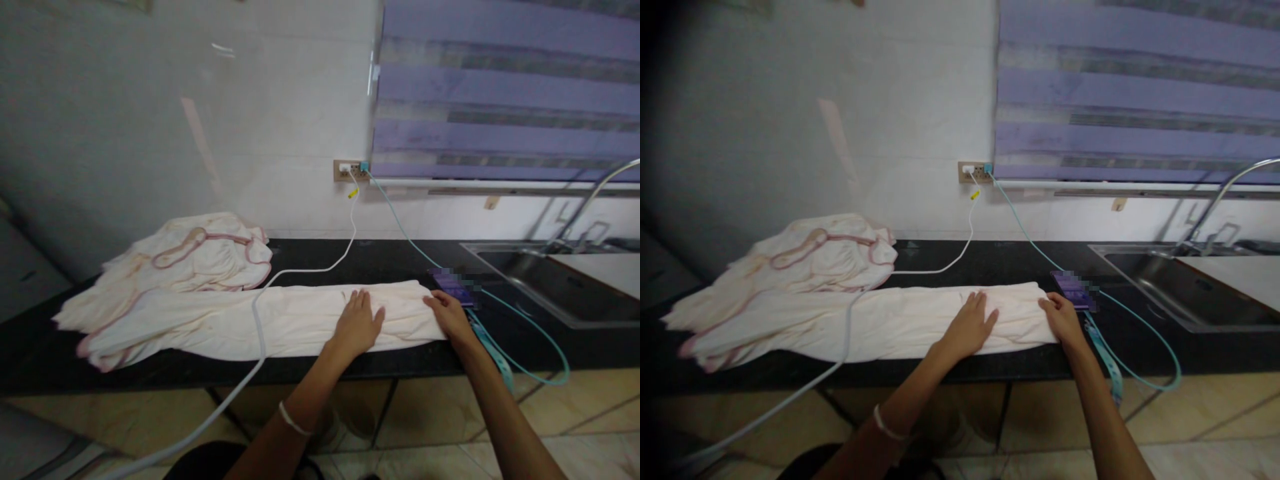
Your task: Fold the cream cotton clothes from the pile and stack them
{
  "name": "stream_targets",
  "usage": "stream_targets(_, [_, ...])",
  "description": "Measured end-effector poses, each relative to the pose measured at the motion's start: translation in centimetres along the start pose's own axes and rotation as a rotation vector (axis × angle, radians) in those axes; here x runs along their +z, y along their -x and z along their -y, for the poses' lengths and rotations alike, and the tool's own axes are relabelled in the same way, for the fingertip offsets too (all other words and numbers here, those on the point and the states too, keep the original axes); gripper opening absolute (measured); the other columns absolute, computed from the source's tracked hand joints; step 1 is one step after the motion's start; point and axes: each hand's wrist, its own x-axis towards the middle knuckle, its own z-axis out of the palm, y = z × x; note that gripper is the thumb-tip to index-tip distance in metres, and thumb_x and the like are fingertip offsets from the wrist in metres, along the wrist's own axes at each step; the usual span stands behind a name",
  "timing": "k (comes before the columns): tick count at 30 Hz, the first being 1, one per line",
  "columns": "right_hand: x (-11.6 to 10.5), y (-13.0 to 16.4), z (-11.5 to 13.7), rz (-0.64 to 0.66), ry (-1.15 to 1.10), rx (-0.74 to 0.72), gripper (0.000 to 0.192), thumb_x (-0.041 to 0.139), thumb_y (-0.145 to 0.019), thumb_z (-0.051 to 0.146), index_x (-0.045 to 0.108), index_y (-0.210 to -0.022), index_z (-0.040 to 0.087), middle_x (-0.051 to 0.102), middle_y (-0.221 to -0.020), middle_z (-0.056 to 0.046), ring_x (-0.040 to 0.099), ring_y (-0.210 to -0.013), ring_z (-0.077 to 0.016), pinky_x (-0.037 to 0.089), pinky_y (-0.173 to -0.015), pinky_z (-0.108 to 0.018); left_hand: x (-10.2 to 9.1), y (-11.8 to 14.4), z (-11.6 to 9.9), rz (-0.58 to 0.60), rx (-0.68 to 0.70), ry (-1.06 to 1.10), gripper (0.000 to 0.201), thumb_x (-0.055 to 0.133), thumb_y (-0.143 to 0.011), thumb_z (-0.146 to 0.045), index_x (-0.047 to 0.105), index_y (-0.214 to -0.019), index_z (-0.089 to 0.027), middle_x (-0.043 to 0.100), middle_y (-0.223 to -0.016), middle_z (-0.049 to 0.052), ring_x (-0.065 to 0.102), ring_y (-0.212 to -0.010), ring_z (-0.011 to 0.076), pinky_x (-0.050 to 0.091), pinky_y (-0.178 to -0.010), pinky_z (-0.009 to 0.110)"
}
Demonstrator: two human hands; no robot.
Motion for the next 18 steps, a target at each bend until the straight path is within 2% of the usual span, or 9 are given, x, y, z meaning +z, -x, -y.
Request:
stream_targets(2, [-0.1, 0.0, 0.1, -0.046, -0.049, 0.060, 0.030, 0.067, -0.071, 0.051, 0.069, -0.084, 0.024, 0.073, -0.071, -0.002, 0.068, -0.072, -0.0237, 0.052, -0.060, -0.030, 1.8, -0.7, -0.6, -0.004, -0.016, -0.089, 0.068, 0.042, -0.101, -0.044, 0.046, -0.148, 0.005, 0.040, -0.158, 0.027, 0.028, -0.153, 0.0367, 0.025, -0.126, 0.049])
stream_targets(4, [-0.2, -0.2, 0.0, -0.098, -0.124, 0.134, 0.030, 0.069, -0.069, 0.048, 0.069, -0.087, 0.025, 0.075, -0.077, -0.002, 0.070, -0.075, -0.0249, 0.055, -0.062, -0.031, 3.0, -0.8, -0.9, -0.036, 0.003, -0.126, 0.068, 0.041, -0.101, -0.045, 0.048, -0.147, 0.004, 0.040, -0.158, 0.027, 0.029, -0.153, 0.0384, 0.025, -0.126, 0.050])
stream_targets(6, [-0.4, -0.4, -0.1, -0.126, -0.235, 0.194, 0.033, 0.070, -0.067, 0.045, 0.069, -0.092, 0.024, 0.077, -0.084, -0.003, 0.072, -0.080, -0.0262, 0.057, -0.066, -0.033, 3.6, -0.7, -1.1, -0.055, 0.017, -0.121, 0.067, 0.038, -0.101, -0.046, 0.050, -0.147, 0.002, 0.041, -0.158, 0.026, 0.031, -0.152, 0.0388, 0.027, -0.124, 0.051])
stream_targets(8, [-0.5, -0.6, -0.2, -0.089, -0.357, 0.225, 0.037, 0.065, -0.070, 0.047, 0.069, -0.096, 0.021, 0.078, -0.087, -0.005, 0.074, -0.085, -0.0276, 0.059, -0.070, -0.035, 3.8, -0.6, -1.3, -0.067, 0.022, -0.105, 0.068, 0.037, -0.101, -0.049, 0.051, -0.147, 0.000, 0.041, -0.158, 0.026, 0.032, -0.151, 0.0394, 0.029, -0.123, 0.052])
stream_targets(11, [-0.6, -0.5, -0.5, 0.026, -0.470, 0.247, 0.038, 0.059, -0.076, 0.047, 0.071, -0.099, 0.019, 0.079, -0.089, -0.008, 0.076, -0.091, -0.0289, 0.062, -0.074, -0.039, 3.8, -0.9, -1.3, -0.062, 0.022, -0.070, 0.071, 0.039, -0.100, -0.052, 0.048, -0.149, -0.002, 0.038, -0.160, 0.026, 0.028, -0.152, 0.0405, 0.029, -0.123, 0.054])
stream_targets(15, [-0.3, 0.0, -0.8, 0.099, -0.561, 0.292, 0.034, 0.070, -0.070, 0.035, 0.072, -0.100, 0.020, 0.080, -0.091, -0.008, 0.077, -0.086, -0.0295, 0.064, -0.073, -0.042, 2.5, -1.7, -2.0, 0.066, 0.000, -0.046, 0.071, 0.044, -0.097, -0.051, 0.048, -0.150, -0.003, 0.036, -0.160, 0.027, 0.024, -0.153, 0.0442, 0.023, -0.122, 0.063])
stream_targets(17, [-0.2, 0.2, -0.8, 0.072, -0.602, 0.293, 0.039, 0.077, -0.066, 0.030, 0.072, -0.103, 0.020, 0.080, -0.091, -0.008, 0.077, -0.082, -0.0291, 0.065, -0.071, -0.042, 1.5, -2.2, -3.3, 0.033, 0.003, -0.025, 0.066, 0.046, -0.097, -0.043, 0.047, -0.150, -0.003, 0.036, -0.160, 0.027, 0.022, -0.154, 0.0434, 0.018, -0.124, 0.064])
stream_targets(18, [-0.1, 0.3, -0.7, 0.054, -0.611, 0.287, 0.043, 0.080, -0.064, 0.028, 0.072, -0.105, 0.020, 0.080, -0.090, -0.007, 0.077, -0.080, -0.0288, 0.065, -0.070, -0.041, 1.0, -2.4, -4.1, -0.014, 0.019, 0.015, 0.064, 0.045, -0.097, -0.038, 0.046, -0.150, -0.002, 0.036, -0.160, 0.027, 0.021, -0.155, 0.0411, 0.017, -0.125, 0.061])
